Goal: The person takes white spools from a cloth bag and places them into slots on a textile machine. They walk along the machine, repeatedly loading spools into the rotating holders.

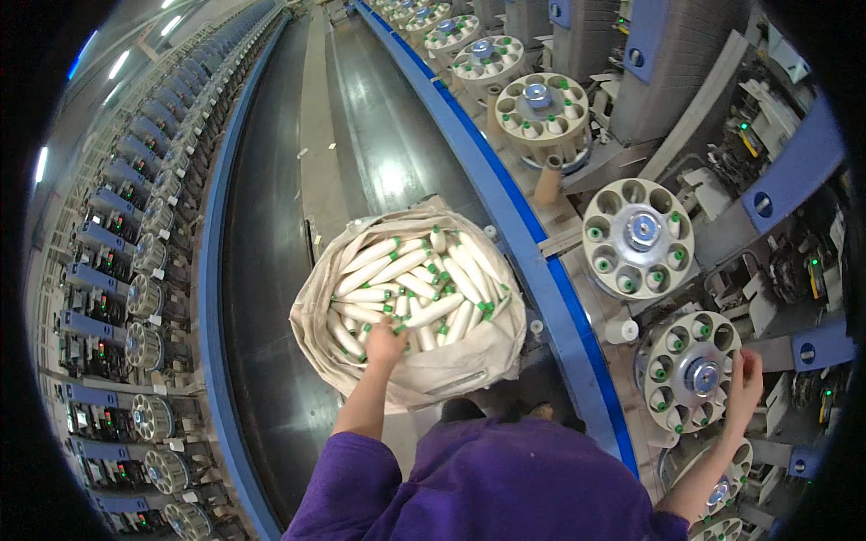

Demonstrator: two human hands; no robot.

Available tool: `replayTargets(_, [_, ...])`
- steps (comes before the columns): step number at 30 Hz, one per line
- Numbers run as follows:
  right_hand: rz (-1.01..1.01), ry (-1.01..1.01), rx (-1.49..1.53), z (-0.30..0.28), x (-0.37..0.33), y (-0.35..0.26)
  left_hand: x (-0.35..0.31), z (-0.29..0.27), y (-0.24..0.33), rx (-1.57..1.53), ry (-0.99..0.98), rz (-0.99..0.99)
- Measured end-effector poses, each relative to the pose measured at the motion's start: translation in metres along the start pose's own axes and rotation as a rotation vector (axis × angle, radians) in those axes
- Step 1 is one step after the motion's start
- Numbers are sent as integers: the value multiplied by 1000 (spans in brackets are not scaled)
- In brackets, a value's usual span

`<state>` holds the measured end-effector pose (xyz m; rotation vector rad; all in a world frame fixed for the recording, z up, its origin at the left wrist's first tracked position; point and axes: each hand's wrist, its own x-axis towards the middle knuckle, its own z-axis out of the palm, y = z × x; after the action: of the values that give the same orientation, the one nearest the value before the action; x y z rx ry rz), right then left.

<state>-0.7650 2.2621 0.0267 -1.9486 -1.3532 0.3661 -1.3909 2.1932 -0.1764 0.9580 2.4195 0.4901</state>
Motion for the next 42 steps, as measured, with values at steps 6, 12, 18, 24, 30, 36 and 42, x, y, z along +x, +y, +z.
replayTargets(6, [-192, -869, 353, 239, -59, -98, 16, -16, -5, -62, -102, 180])
replayTargets(12, [-279, -896, -162, 429, -126, -145, 68, -95, -53, -1684, -170, -157])
replayTargets(18, [-202, -1030, -272, 463, -135, -169, 121, -58, -75, -1280, 256, -572])
replayTargets(24, [-229, -654, 345, 387, -87, -182, 152, -56, -59, -758, 198, -428])
replayTargets(30, [755, -654, 1260, 347, -91, -216, 187, -76, 12, 316, 42, 246])
replayTargets(36, [827, -1138, 733, 370, -176, -185, 234, -113, 58, 526, -352, 407])
replayTargets(42, [386, -1045, 795, 358, -148, -213, 201, -138, 152, -494, -673, 492])
